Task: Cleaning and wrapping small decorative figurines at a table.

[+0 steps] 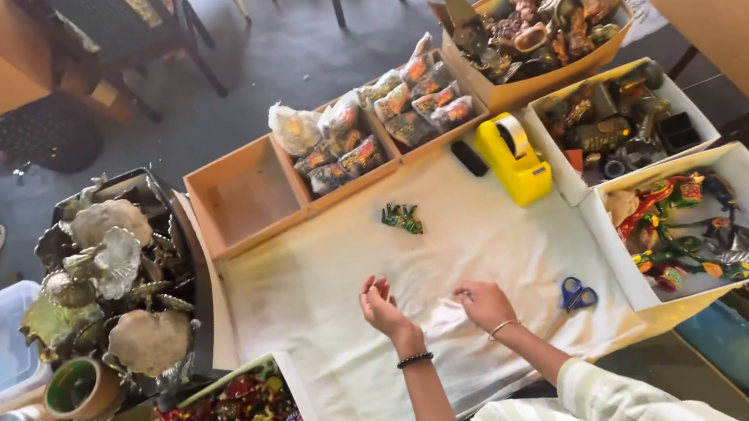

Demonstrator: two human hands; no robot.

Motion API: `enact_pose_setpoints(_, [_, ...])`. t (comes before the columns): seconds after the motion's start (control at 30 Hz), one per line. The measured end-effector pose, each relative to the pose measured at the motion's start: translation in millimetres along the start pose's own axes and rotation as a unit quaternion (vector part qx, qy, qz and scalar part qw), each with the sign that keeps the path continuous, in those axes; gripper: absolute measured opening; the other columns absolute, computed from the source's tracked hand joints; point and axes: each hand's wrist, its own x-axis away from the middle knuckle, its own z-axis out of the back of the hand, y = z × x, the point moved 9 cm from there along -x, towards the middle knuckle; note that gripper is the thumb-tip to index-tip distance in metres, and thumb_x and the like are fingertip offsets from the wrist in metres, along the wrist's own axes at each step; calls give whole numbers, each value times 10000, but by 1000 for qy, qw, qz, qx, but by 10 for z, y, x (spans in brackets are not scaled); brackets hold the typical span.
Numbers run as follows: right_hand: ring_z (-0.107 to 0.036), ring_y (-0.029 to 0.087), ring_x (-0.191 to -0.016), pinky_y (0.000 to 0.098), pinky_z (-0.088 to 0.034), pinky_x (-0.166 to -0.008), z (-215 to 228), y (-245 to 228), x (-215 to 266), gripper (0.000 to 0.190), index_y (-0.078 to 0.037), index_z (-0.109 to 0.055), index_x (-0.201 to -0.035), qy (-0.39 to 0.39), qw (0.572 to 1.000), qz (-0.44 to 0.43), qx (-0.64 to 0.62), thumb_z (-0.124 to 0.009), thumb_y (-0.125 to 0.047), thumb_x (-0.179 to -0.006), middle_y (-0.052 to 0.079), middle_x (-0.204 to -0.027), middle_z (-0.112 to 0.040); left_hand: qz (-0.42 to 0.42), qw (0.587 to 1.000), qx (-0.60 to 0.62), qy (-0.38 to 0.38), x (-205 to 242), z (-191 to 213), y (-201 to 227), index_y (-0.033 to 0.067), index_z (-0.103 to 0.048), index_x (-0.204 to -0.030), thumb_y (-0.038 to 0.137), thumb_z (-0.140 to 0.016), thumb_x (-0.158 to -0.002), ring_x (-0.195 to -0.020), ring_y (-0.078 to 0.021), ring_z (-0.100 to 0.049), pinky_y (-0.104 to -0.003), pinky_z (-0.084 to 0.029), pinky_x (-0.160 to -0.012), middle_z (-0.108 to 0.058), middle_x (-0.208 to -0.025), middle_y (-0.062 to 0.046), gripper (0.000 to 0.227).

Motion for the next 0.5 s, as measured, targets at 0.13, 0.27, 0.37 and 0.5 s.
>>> enact_pose_setpoints(0.13, [-746,306,-823,401,-585,-798,37,115,-100,195,-139,-805,-999,13,999,-41,6,-669,-161,-861,154,-887,-769,2,999,-14,-34,59,-126,24,170,-649,-1175,263,-503,-952,-1000,-98,-594,-315,-401,-879,-683,-1031,27,283])
enact_pose_setpoints(0.27, [-753,273,-819,380,-591,-785,-47,418,-239,189,-147,-808,-1010,28,997,-73,-20,-683,-173,-870,149,-893,-770,6,999,-34,-37,61,-101,7,164,-657,-1169,256,-492,-951,-1003,-104,-603,-318,-409,-887,-687,-1023,24,288])
enact_pose_setpoints(0.37, [-755,247,-835,361,-588,-803,-43,475,-397,201,-158,-817,-1012,56,996,-58,-33,-686,-167,-860,124,-916,-781,8,999,-38,-31,-7,-77,-31,156,-650,-1167,253,-503,-960,-994,-103,-585,-321,-404,-893,-678,-1023,25,272])
enact_pose_setpoints(0.5, [-744,226,-818,348,-580,-795,46,391,-520,176,-141,-818,-999,74,992,-81,-62,-718,-194,-864,108,-919,-787,5,999,-43,-24,-67,-97,37,152,-655,-1156,242,-496,-953,-990,-95,-597,-320,-405,-898,-679,-1012,23,274])
